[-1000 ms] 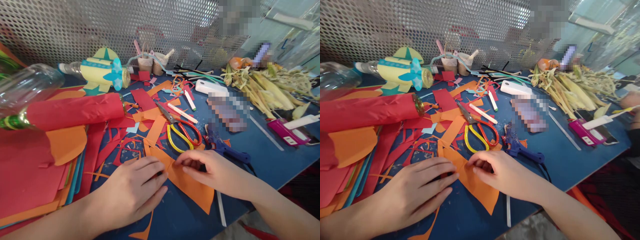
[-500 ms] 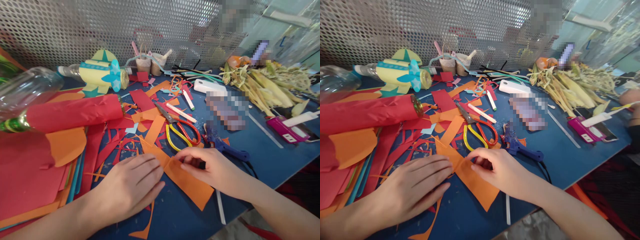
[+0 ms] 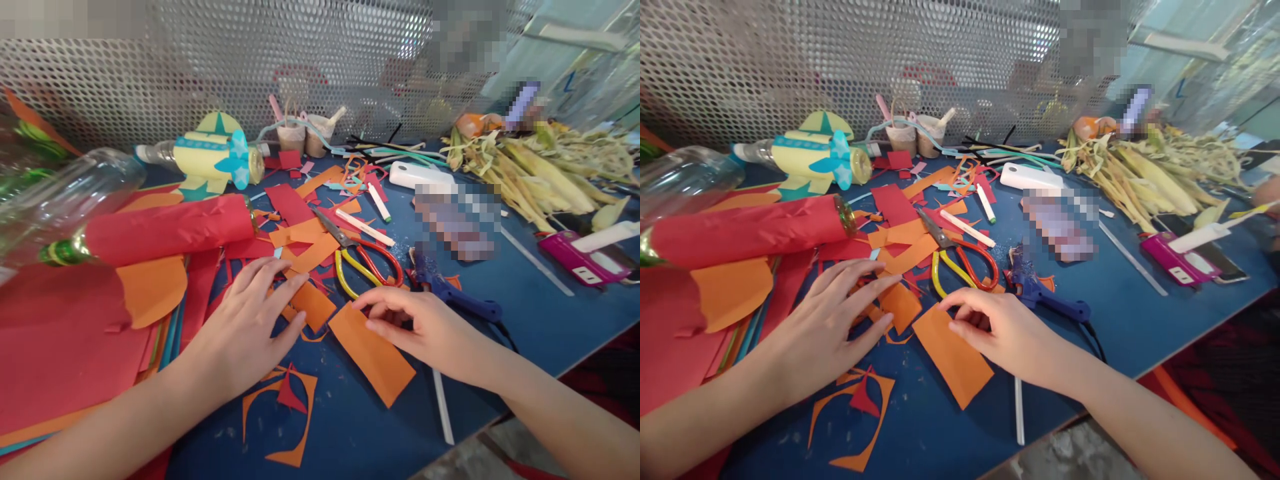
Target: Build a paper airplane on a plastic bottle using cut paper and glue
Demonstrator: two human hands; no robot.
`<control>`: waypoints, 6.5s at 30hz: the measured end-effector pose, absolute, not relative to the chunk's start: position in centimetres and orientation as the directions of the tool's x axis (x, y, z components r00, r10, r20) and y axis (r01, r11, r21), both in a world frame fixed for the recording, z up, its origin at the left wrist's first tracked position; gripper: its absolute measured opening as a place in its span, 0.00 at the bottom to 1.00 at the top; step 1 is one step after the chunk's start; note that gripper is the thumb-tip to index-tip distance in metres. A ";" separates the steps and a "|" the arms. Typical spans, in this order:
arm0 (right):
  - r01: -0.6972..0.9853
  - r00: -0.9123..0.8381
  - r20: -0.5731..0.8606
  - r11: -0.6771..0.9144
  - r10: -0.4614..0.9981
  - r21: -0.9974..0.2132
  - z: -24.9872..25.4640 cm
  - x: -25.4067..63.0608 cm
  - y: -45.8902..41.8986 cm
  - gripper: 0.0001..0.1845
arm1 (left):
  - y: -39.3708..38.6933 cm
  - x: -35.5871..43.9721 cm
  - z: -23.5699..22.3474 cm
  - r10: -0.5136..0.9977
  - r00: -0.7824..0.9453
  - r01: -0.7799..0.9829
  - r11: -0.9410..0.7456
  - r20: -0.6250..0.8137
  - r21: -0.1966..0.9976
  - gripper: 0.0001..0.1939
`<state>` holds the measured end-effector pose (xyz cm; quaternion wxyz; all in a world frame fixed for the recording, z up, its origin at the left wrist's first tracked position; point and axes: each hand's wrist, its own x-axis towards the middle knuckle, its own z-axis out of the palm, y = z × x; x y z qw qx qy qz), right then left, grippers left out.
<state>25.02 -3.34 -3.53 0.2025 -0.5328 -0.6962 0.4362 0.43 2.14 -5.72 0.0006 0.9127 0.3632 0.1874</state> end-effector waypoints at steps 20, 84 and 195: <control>0.685 -0.179 0.014 0.135 0.984 -0.716 -1.9 25.4 -2.9 0.03 | -3.0 1.6 -5.2 0.342 0.895 0.286 -0.932 0.285 0.220 0.22; 0.278 -0.267 0.252 0.325 0.930 -0.904 -3.1 23.2 -1.5 0.07 | -2.8 1.5 -4.8 0.246 0.933 0.259 -0.966 0.263 -0.013 0.32; 0.349 -0.289 -0.085 0.023 0.954 -0.937 -4.5 22.4 -5.6 0.09 | -5.7 2.0 -6.5 0.249 0.919 0.269 -0.963 0.306 -0.025 0.15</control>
